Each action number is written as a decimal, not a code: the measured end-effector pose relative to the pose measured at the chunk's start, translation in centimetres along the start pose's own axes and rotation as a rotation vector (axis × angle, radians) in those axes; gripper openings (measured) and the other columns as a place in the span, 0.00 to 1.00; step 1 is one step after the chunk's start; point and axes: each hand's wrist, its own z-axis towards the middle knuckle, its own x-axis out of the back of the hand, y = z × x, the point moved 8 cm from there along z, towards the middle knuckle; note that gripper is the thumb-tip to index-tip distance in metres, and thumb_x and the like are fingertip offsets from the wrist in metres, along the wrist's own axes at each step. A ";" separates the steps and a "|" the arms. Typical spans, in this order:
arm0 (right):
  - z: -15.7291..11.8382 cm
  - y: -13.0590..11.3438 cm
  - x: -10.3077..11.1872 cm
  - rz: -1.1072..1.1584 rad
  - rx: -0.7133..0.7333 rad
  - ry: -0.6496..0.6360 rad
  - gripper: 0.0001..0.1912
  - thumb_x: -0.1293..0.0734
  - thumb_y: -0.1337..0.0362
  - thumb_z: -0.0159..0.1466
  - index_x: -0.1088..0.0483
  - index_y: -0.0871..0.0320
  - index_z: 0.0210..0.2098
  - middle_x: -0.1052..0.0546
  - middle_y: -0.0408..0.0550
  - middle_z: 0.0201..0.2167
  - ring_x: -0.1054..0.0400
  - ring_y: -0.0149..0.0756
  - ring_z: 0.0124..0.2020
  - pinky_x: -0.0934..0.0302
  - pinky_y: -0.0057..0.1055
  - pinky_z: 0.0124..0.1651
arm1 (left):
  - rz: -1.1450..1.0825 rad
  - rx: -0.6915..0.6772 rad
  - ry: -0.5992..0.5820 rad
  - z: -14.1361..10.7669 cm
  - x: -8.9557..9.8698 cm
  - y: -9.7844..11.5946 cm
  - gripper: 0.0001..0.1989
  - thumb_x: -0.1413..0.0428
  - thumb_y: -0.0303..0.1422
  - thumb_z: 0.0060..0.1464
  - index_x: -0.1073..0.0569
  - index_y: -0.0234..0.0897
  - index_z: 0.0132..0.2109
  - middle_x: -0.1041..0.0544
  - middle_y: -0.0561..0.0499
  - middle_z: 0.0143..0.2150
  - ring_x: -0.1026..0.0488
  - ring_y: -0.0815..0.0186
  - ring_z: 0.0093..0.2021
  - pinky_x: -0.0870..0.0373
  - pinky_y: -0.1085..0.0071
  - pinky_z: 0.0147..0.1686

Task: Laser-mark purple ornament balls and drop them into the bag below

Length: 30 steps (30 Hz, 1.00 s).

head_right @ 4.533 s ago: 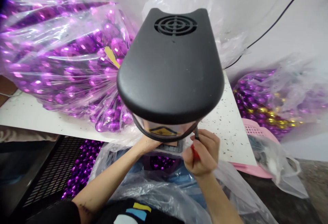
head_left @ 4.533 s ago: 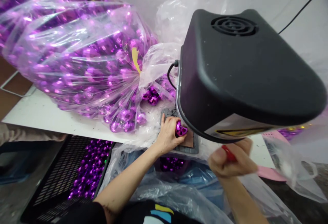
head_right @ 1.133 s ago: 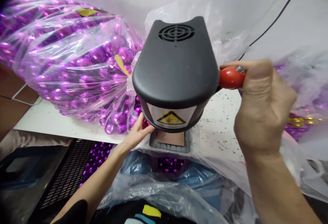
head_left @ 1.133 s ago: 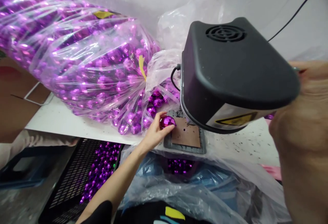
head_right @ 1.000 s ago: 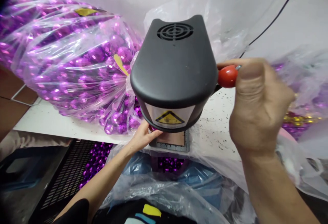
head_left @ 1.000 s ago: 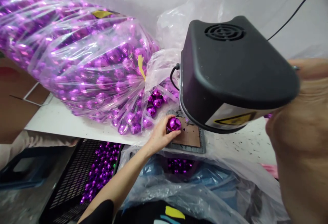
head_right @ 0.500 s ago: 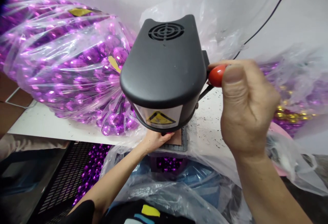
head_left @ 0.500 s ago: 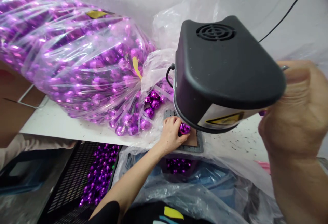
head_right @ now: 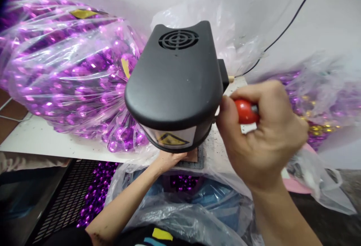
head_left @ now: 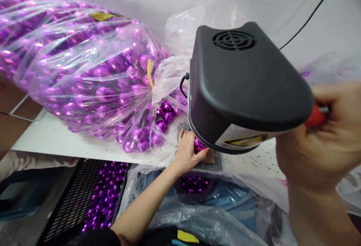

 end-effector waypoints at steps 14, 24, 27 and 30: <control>-8.9 0.1 0.3 -0.028 0.250 -0.101 0.04 0.34 0.71 0.58 0.34 0.58 0.32 0.31 0.44 0.28 0.35 0.29 0.33 0.41 0.29 0.33 | -0.060 0.089 -0.015 -0.2 0.1 -0.1 0.16 0.39 0.40 0.53 0.27 0.39 0.47 0.23 0.44 0.46 0.28 0.51 0.52 0.37 0.44 0.62; -11.0 1.2 -0.4 0.069 0.201 -0.028 0.02 0.36 0.74 0.59 0.33 0.63 0.30 0.31 0.46 0.30 0.32 0.31 0.38 0.40 0.29 0.38 | -0.047 0.063 0.041 -0.2 0.8 0.7 0.19 0.38 0.38 0.51 0.29 0.40 0.49 0.25 0.46 0.45 0.29 0.52 0.51 0.47 0.42 0.68; -11.5 1.6 -1.0 0.066 0.212 -0.026 0.02 0.36 0.74 0.59 0.33 0.63 0.31 0.31 0.47 0.31 0.32 0.32 0.39 0.41 0.29 0.38 | -0.059 0.072 0.041 -0.3 0.6 0.4 0.19 0.37 0.38 0.51 0.29 0.39 0.49 0.25 0.46 0.45 0.29 0.52 0.52 0.46 0.42 0.67; -12.1 2.2 -2.5 0.067 0.249 -0.029 0.03 0.35 0.73 0.57 0.33 0.61 0.31 0.31 0.46 0.30 0.34 0.30 0.37 0.43 0.28 0.36 | -0.066 0.081 0.042 -0.3 0.5 0.3 0.20 0.37 0.38 0.50 0.29 0.39 0.49 0.25 0.46 0.45 0.29 0.52 0.52 0.45 0.43 0.67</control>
